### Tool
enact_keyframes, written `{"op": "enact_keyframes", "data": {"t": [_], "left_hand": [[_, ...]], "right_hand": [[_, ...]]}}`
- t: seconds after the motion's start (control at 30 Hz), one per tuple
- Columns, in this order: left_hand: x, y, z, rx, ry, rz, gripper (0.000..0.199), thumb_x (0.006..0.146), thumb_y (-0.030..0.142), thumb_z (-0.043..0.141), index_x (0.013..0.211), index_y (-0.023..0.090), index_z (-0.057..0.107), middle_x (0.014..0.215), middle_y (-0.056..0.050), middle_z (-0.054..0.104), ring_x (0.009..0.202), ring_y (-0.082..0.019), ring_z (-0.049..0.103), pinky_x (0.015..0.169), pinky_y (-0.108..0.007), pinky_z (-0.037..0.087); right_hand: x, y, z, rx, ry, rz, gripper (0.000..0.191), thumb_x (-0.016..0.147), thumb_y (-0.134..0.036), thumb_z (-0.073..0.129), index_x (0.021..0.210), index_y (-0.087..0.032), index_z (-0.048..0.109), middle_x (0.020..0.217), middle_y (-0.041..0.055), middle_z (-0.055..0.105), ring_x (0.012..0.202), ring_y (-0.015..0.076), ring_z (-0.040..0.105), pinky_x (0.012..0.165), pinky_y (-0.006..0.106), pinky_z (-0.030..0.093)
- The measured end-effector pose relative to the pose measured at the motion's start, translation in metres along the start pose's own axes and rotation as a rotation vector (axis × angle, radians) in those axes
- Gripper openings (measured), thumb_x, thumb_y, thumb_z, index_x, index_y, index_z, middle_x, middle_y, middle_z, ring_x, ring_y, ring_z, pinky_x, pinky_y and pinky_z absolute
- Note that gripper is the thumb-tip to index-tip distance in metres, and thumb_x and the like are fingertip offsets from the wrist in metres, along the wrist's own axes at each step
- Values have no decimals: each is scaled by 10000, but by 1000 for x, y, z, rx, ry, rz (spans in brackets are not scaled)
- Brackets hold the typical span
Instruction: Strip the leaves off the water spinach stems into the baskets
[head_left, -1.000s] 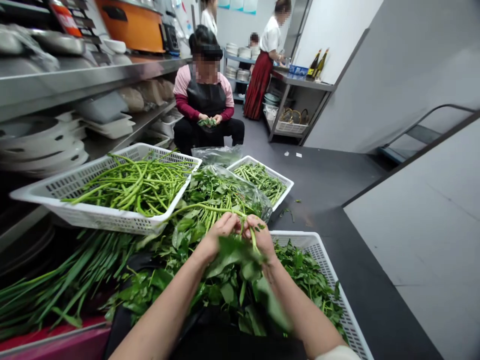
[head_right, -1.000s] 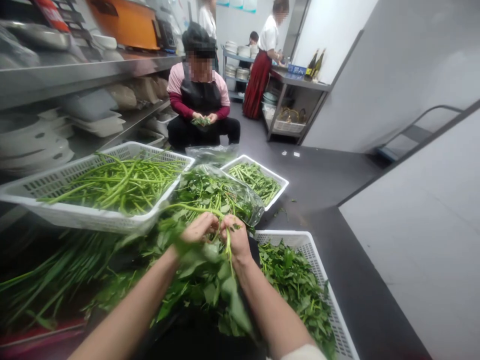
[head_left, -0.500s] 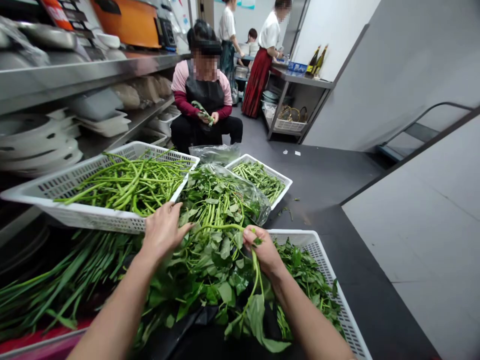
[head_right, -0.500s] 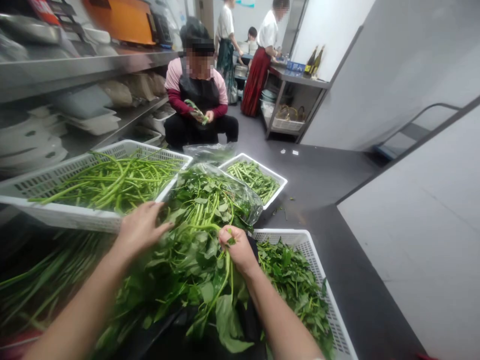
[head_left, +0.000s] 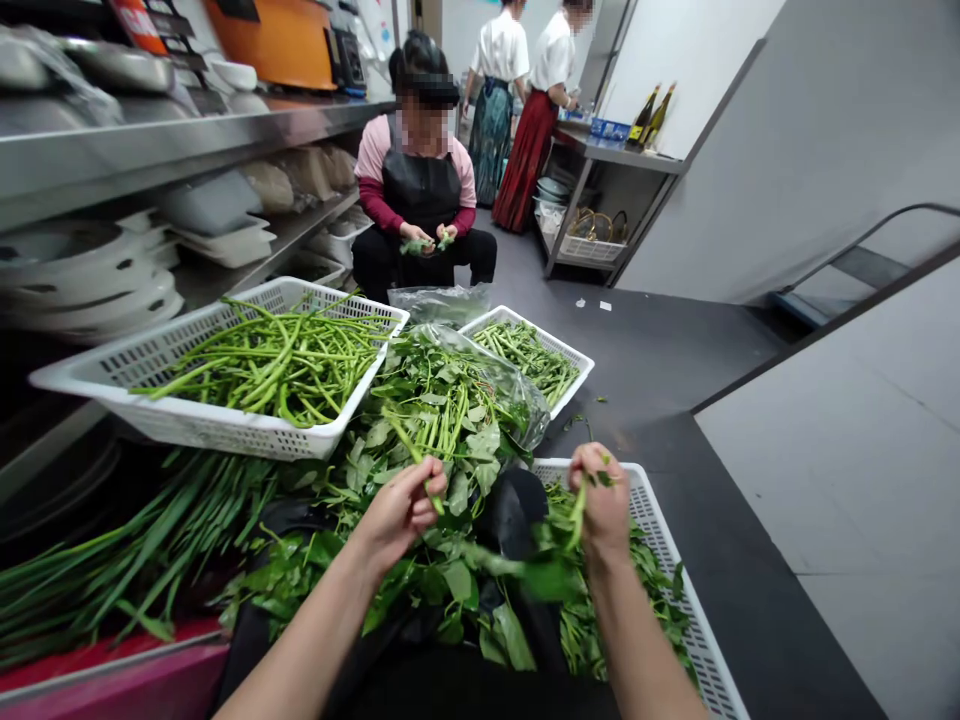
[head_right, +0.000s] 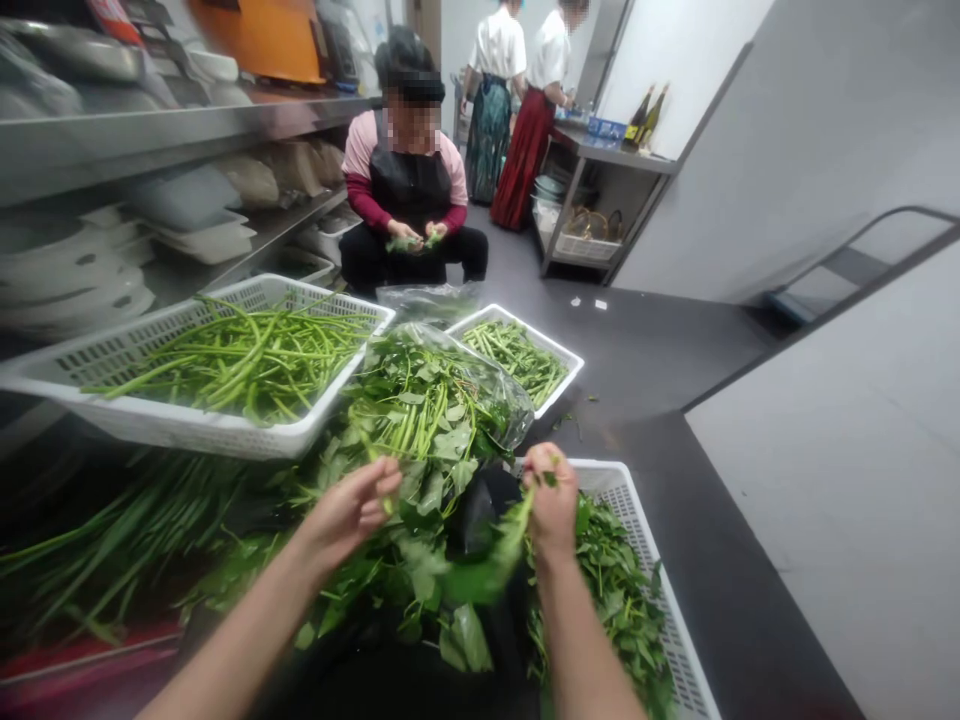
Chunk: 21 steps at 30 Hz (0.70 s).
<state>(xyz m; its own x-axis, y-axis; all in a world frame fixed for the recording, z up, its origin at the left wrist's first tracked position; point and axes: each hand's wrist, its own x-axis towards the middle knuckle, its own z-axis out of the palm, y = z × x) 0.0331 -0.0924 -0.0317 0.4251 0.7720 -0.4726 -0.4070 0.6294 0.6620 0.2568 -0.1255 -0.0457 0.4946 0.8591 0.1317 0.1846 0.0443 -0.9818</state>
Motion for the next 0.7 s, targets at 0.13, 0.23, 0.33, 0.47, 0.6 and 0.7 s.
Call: {"op": "enact_keyframes", "data": {"t": [0.13,0.23,0.33,0.47,0.6,0.7], "left_hand": [[-16,-1,-14,394,-212,-52,297,731,433,623,701,163,503,586,39,486,414,-30,262,399,-165,159],[-17,-5,-14,741,-161,17,270,749,433,570,704,168,547,622,1,563,488,-84,374,474,-201,264],[-15,-10,-13,1096,-38,87,233,778,361,488,661,175,564,621,-30,602,551,-145,483,539,-240,318],[-23,-10,-25,1528,128,128,195,779,275,457,652,188,578,712,-86,677,674,-222,607,588,-266,333],[-38,-12,-35,1633,163,104,191,806,244,431,722,196,596,835,-118,704,767,-245,642,633,-274,358],[-45,-18,-36,1610,236,152,262,856,239,349,745,203,584,880,-117,698,765,-231,638,643,-274,360]], "right_hand": [[19,30,-63,-644,-280,147,184,693,-307,587,581,-187,504,572,17,512,617,178,500,621,285,370],[2,34,-54,-716,-496,102,166,696,-269,602,822,-169,640,919,112,651,907,245,564,815,354,392],[-29,26,7,-233,-842,175,325,847,-391,425,826,-166,658,872,73,669,858,205,590,787,333,433],[-63,15,99,95,-876,362,279,742,-427,601,703,-151,609,671,-3,594,646,133,529,624,245,418],[-77,9,143,362,-706,591,283,733,-396,639,631,-150,544,565,-39,511,548,92,462,553,208,376],[-70,6,157,506,-588,832,305,801,-330,592,578,-154,480,479,-49,459,476,82,451,515,203,374]]}}
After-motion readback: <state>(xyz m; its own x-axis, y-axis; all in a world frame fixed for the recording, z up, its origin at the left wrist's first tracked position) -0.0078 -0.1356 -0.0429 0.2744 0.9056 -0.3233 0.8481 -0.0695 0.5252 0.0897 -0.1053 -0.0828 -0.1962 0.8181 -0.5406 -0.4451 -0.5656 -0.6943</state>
